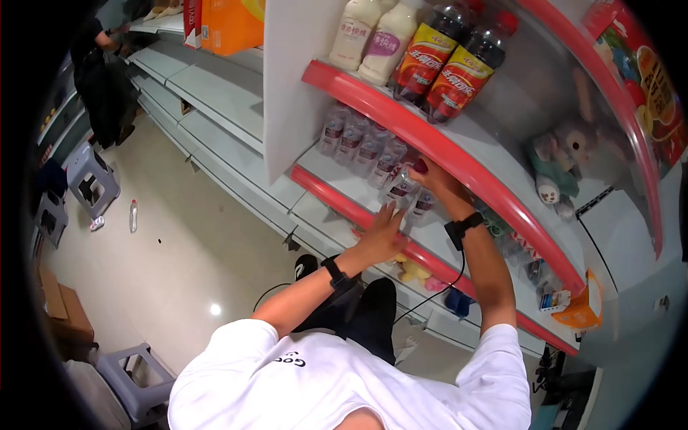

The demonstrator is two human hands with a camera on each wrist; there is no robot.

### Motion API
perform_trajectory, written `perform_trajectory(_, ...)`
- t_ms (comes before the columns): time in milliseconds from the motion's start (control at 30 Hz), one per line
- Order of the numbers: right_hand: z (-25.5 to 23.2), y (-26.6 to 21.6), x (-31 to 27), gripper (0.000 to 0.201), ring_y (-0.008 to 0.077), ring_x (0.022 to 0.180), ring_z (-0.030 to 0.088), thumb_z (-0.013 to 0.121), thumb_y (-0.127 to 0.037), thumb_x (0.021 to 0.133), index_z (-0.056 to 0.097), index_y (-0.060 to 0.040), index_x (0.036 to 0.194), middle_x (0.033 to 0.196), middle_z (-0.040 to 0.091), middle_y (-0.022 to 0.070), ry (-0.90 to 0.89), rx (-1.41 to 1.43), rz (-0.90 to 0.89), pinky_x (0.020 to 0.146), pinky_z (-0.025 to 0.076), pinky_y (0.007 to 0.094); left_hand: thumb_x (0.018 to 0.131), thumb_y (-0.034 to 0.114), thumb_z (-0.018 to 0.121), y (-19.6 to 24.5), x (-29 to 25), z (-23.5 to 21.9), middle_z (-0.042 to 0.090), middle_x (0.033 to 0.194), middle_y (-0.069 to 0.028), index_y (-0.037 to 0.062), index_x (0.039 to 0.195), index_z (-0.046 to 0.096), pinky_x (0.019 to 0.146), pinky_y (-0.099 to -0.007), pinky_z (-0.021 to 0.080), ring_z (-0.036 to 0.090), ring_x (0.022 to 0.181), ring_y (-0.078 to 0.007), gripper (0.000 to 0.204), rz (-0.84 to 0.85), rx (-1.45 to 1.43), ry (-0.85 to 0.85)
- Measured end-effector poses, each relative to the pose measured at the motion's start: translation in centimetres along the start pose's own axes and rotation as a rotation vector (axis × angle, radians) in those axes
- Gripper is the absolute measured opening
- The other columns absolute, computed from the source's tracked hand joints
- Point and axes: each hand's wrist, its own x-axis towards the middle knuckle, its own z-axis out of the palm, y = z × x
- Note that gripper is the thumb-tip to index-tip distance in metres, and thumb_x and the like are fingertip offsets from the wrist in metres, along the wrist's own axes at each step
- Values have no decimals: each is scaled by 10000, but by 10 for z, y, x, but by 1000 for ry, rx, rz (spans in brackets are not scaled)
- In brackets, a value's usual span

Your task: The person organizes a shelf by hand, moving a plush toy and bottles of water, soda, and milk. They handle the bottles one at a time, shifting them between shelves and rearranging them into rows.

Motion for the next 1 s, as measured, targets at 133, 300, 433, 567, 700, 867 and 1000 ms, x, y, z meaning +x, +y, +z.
perform_trajectory(133,19,29,14,417,320,938,662,742,-367,852,672,-50,1114,1031,697,157,42,550,48,843,516,427,898,280,663,-5,25,-2,309,1516,-366,-34,1474,356,1150,-629,258,269,1442,-512,724,-64,127,-34)
perform_trajectory(300,33,61,5,411,319,953,658,731,-361,862,669,-46,1118,1040,695,158,117,631,67,858,511,428,883,270,660,-27,43,14,331,1498,-371,-92,1449,346,1131,-654,285,251,1454,-504,742,-21,194,-106)
perform_trajectory(433,59,80,-10,406,317,965,654,722,-357,870,666,-42,1121,1047,694,159,321,590,150,871,507,429,865,285,673,-42,50,26,330,1489,-384,-133,1434,343,1128,-646,306,246,1450,-518,780,28,255,-142)
perform_trajectory(567,85,90,-22,401,316,978,650,714,-352,879,664,-38,1124,1055,692,159,531,593,243,883,503,430,860,287,677,-31,56,28,277,1505,-408,-155,1444,321,1139,-624,306,235,1446,-536,814,18,251,-225)
perform_trajectory(700,99,90,-27,397,315,990,646,705,-347,887,661,-34,1126,1062,691,160,627,592,294,896,498,431,833,276,706,-20,55,30,228,1511,-441,-172,1419,346,1135,-614,317,263,1428,-552,821,21,393,-225)
perform_trajectory(867,109,93,-28,391,313,1005,642,695,-341,897,659,-29,1130,1071,689,161,691,567,336,912,493,433,831,294,722,-37,55,35,197,1521,-447,-155,1412,373,1135,-614,314,284,1413,-564,814,66,497,-226)
perform_trajectory(1000,113,96,-17,387,312,1018,638,686,-336,905,656,-25,1133,1078,687,161,705,518,353,924,489,434,842,307,727,-48,48,41,129,1541,-443,-114,1441,364,1113,-627,332,351,1364,-579,817,80,513,-218)
